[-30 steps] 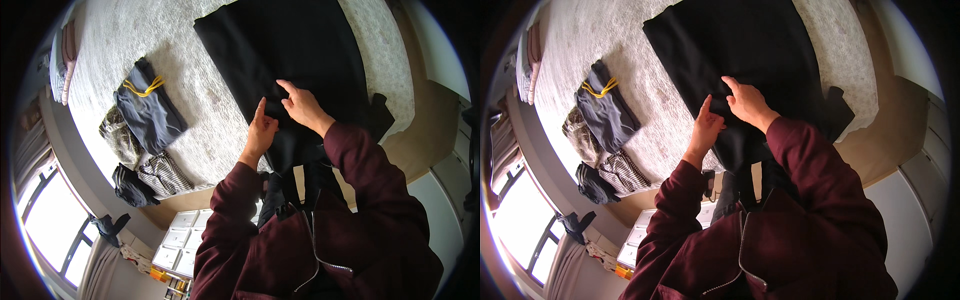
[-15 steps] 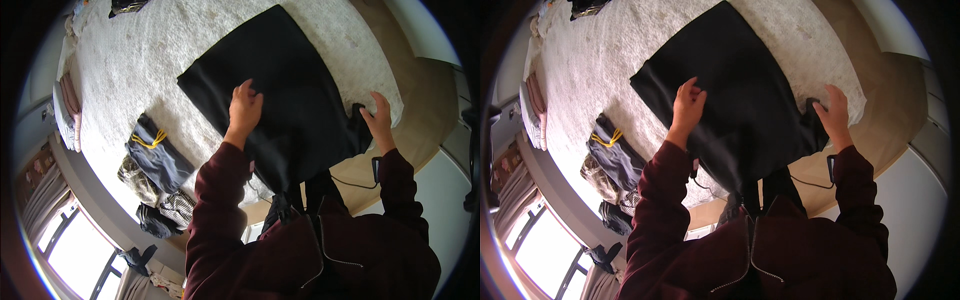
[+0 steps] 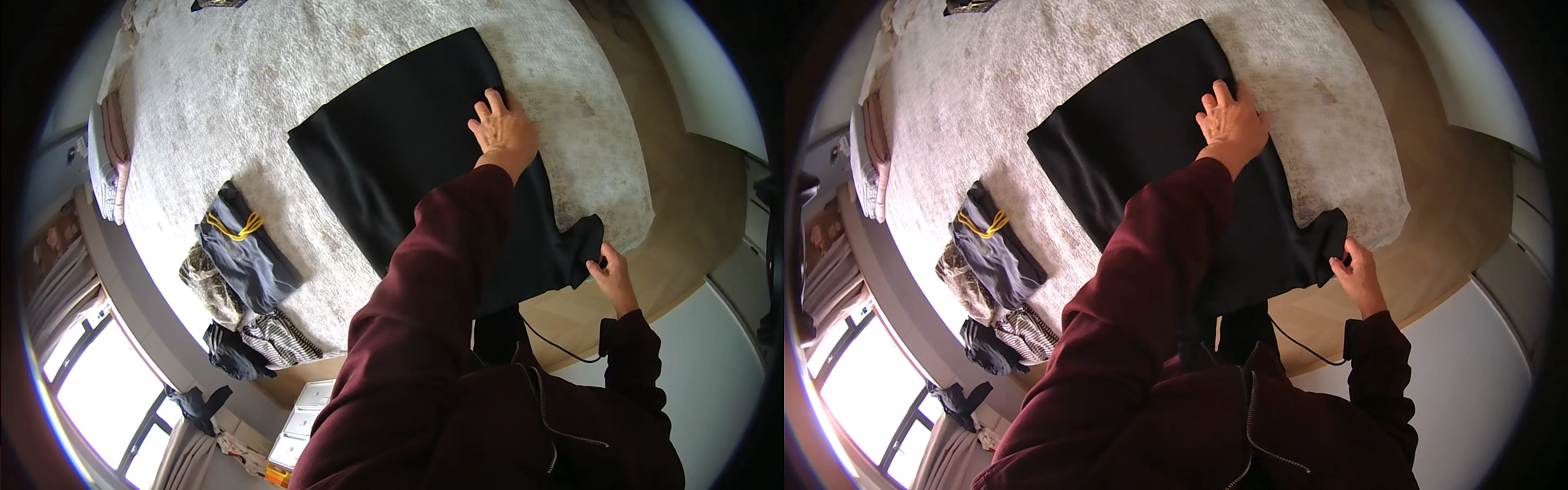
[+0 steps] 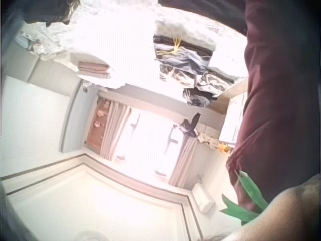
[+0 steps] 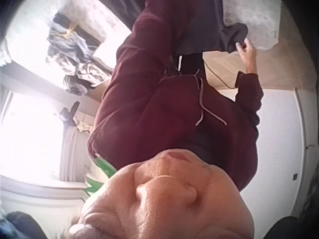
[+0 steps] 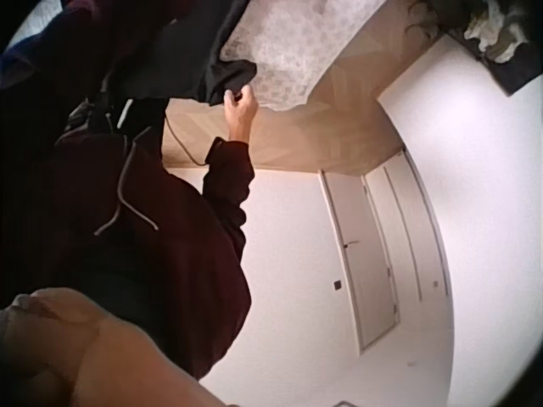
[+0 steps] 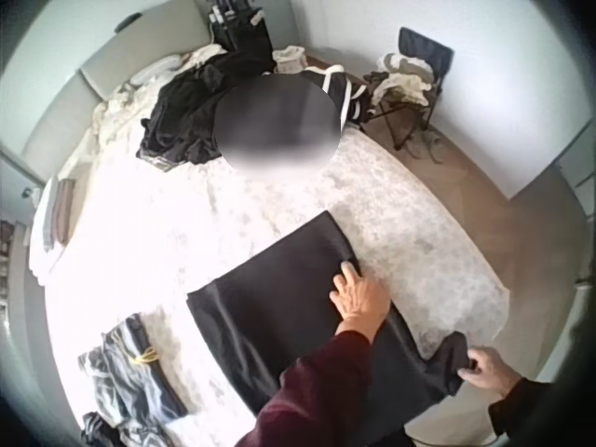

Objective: The person folds a gray hoodie and a pair of black track pants on a bed. They smooth and align each garment, fold sleeves and legs, then roll and stack the items neatly.

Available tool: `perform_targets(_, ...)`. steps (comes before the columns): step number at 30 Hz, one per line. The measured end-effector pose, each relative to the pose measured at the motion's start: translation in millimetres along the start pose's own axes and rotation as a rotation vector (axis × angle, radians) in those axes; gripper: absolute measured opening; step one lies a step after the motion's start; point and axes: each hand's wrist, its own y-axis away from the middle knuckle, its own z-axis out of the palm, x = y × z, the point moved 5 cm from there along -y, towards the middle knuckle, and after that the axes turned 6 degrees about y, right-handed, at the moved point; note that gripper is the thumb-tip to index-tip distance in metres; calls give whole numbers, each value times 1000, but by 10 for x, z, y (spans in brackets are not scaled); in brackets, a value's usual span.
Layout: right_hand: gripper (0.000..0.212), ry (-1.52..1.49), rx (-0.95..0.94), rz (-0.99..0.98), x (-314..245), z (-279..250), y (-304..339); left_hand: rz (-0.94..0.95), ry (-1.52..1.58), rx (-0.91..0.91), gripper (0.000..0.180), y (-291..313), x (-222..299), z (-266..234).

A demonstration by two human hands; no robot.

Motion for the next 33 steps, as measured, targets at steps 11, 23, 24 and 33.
perform_targets(11, 20, -249, -689, -263, -1680, 414, 777, 106, 1173, 322, 29, 476, -1172, -652)
perform_targets(23, 18, -186, -813, -299, -1847, 1145, 771, 138, 671, 445, 46, 662, -1864, -794)
perform_targets(24, 18, -194, -853, -256, -1852, 1157, 789, 203, 620, 478, 45, 686, -1850, -842)
perform_targets(33, 13, -55, -834, -398, -1842, 1670, 750, 194, 485, 448, 50, 955, -1921, -997)
